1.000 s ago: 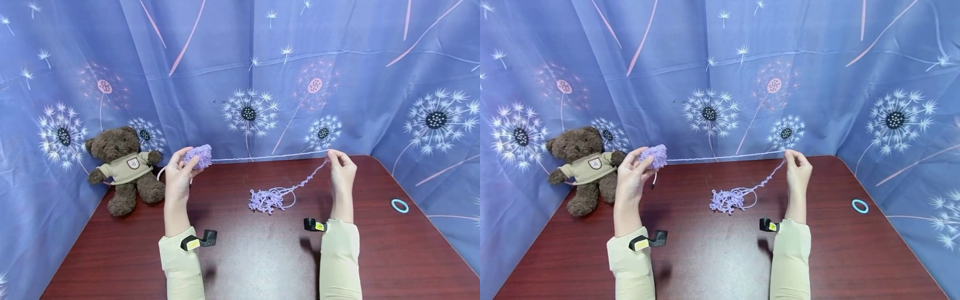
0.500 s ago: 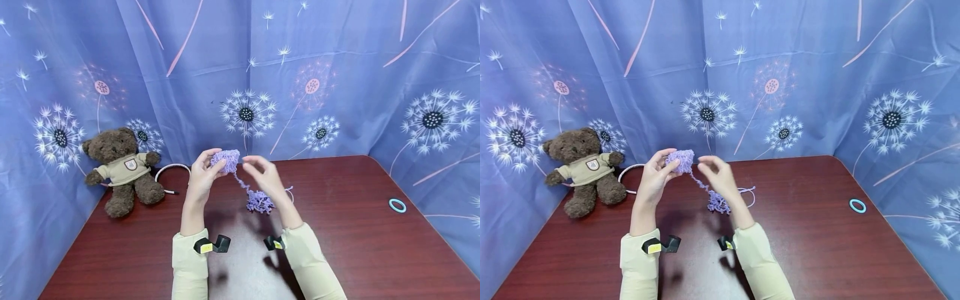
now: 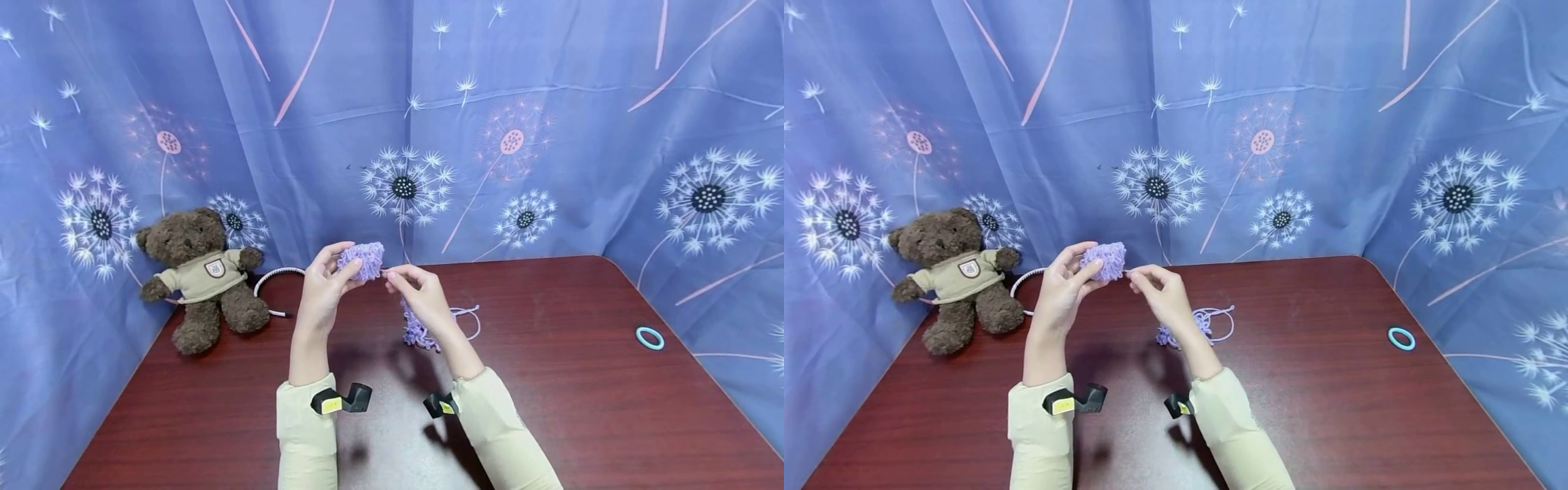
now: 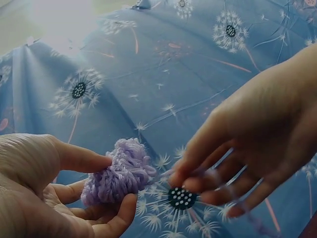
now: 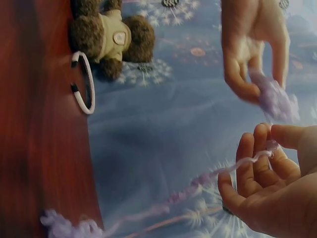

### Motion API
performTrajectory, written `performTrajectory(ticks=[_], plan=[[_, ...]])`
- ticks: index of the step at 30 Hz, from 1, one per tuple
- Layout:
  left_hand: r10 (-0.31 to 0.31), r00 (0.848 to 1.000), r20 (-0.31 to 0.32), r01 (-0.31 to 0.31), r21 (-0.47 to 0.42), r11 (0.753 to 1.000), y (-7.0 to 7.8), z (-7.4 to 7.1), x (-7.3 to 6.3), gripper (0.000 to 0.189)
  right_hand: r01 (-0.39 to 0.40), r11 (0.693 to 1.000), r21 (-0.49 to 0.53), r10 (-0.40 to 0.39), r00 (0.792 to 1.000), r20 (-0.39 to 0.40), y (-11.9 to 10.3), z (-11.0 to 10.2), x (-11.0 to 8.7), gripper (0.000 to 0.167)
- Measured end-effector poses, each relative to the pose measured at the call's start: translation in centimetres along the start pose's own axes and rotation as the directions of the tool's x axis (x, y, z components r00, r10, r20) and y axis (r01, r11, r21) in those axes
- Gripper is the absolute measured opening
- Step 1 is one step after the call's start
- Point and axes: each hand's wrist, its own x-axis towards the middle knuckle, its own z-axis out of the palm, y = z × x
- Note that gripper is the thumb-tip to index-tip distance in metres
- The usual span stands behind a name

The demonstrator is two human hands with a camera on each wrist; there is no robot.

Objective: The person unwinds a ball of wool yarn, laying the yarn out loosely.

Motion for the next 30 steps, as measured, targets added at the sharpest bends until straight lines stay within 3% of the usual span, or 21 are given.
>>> performTrajectory(ticks=[12,18,23,30], plan=[[0.024,0.994,-0.108,-0.027,-0.024,0.999,0.4,-1.7,0.2,0.030,-0.017,0.998,0.066,0.027,0.988,-0.149,0.0,-4.0,1.1,0.024],[0.015,0.997,-0.071,-0.014,0.016,1.000,0.3,-1.7,0.2,0.033,0.019,0.995,0.096,0.000,0.981,-0.193,-0.3,-5.1,1.1,0.022],[0.015,0.999,-0.050,-0.012,0.058,0.998,0.1,-1.7,0.2,0.035,0.045,0.986,0.161,-0.005,0.970,-0.241,-0.2,-6.1,1.2,0.011],[0.079,0.997,-0.026,-0.076,0.103,0.992,0.2,-2.2,0.1,0.035,0.074,0.975,0.208,0.004,0.936,-0.353,-0.3,-8.0,1.2,0.025]])
